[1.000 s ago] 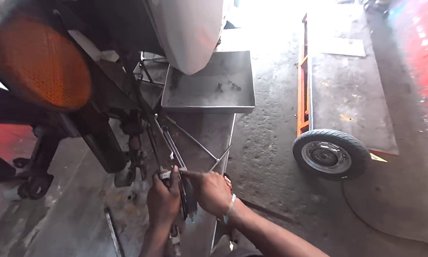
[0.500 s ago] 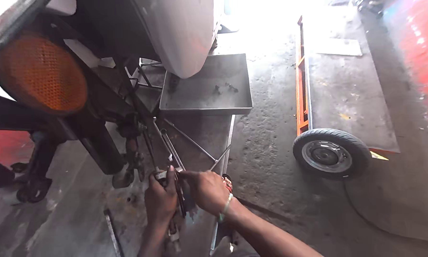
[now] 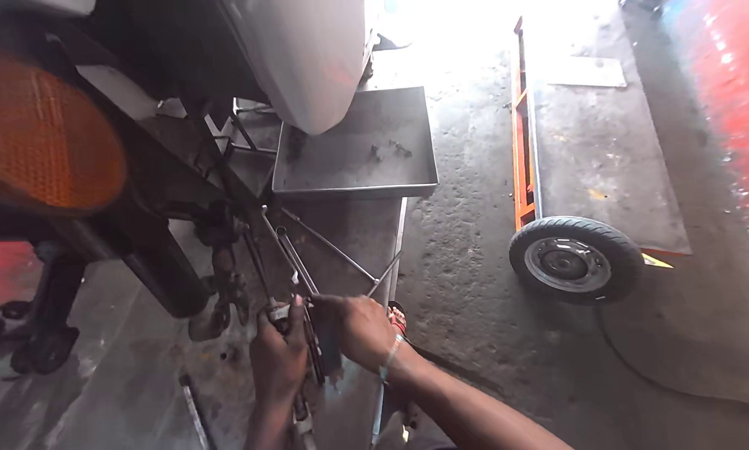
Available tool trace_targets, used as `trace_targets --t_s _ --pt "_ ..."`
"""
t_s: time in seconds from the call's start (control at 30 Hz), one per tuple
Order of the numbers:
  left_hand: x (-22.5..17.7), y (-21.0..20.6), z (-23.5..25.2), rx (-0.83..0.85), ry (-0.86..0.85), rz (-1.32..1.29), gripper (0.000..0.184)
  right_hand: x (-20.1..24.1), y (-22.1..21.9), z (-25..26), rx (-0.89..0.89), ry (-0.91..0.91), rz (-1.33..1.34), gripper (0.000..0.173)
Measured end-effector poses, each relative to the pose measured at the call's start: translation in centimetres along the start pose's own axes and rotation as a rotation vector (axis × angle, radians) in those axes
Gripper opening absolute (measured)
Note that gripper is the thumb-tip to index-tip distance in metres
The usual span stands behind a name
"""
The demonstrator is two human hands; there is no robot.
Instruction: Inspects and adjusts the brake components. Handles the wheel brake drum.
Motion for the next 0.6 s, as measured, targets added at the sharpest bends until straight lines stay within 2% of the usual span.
trace_targets --t_s 0.07,0.17,0.33,0.47,0.6 --pt "-0.2 0.2 0.4 -0.014 -0.029 -0.010 0.049 -0.1 0.4 -0.9 -0.006 0.008 0.015 0.040" --pt "0.2 0.0 -0.1 -0.004 -0.049 -0.034 0.048 0.1 0.2 0.4 0.017 -0.026 0.007 0.038" --pt "0.4 0.0 0.4 -0.037 0.021 -0.115 0.044 -1.0 0.2 -1.0 -0.028 0.020 0.046 0.041" --pt "1.1 -0.5 0.8 -0.004 0.157 -0.292 0.040 -0.7 -0.2 0.5 -0.014 -0.005 0.044 0.038" --pt "0.9 -0.6 1.9 -0.039 0.214 -0.361 0.038 -1.4 -0.7 -1.4 -0.128 0.097 0.100 0.041"
Point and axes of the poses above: each hand's wrist, its own z-axis towards the middle knuckle, its own y-axis out of the back of the hand, x = y × z, the point moved 6 cm from there along z, towards the middle knuckle, and after that the axes turned 11 degrees about -y, right-handed, at the moved point
